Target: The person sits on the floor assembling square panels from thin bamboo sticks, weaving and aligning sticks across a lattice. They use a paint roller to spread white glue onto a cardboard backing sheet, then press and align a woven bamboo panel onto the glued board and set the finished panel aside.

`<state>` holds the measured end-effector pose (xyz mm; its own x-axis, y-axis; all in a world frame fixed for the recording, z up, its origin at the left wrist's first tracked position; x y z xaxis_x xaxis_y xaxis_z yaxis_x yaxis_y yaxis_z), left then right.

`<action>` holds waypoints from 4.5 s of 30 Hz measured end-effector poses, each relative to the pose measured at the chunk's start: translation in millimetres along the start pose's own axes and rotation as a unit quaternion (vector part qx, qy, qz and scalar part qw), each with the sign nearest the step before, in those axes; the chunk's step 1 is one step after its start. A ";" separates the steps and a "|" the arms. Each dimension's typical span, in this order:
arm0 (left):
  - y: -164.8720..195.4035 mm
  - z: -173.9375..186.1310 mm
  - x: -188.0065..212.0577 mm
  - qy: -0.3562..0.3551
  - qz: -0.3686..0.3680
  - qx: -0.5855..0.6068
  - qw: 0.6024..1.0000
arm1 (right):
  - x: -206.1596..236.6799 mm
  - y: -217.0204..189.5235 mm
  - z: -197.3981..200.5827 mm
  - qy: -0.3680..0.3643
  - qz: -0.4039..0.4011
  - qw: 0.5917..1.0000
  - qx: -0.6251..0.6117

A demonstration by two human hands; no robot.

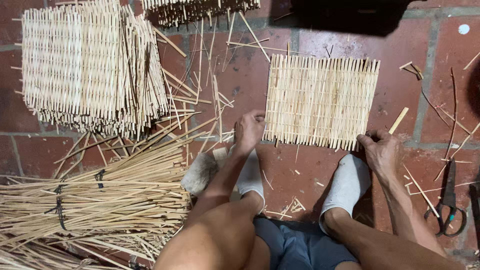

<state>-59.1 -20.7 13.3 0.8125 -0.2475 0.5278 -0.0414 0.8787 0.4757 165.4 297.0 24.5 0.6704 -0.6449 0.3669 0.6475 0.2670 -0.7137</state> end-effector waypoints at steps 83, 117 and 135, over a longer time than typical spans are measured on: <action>64.6 20.1 -43.1 0.137 -0.127 -0.033 0.982 | -1.2 -36.1 0.7 0.058 0.053 0.997 -0.022; 75.5 27.1 -53.9 0.057 -0.136 -0.045 0.988 | -56.6 -54.1 11.4 -0.016 0.086 0.996 -0.014; 67.6 37.1 -57.3 0.075 -0.133 -0.051 0.987 | -61.8 -72.0 2.7 -0.018 0.037 0.998 -0.040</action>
<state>-130.0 37.7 41.4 0.8636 -0.4187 0.2809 0.2374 0.8292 0.5060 78.4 319.5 54.7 0.7284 -0.5992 0.3323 0.5664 0.2536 -0.7841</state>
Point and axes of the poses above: each hand's wrist, its own x-axis away from the middle knuckle, its own z-axis out of the back of the hand, y = z × x, the point moved 1 cm from there along -x, towards the middle knuckle, and after that the axes turned 12 degrees about -x, right-handed, at the moved point
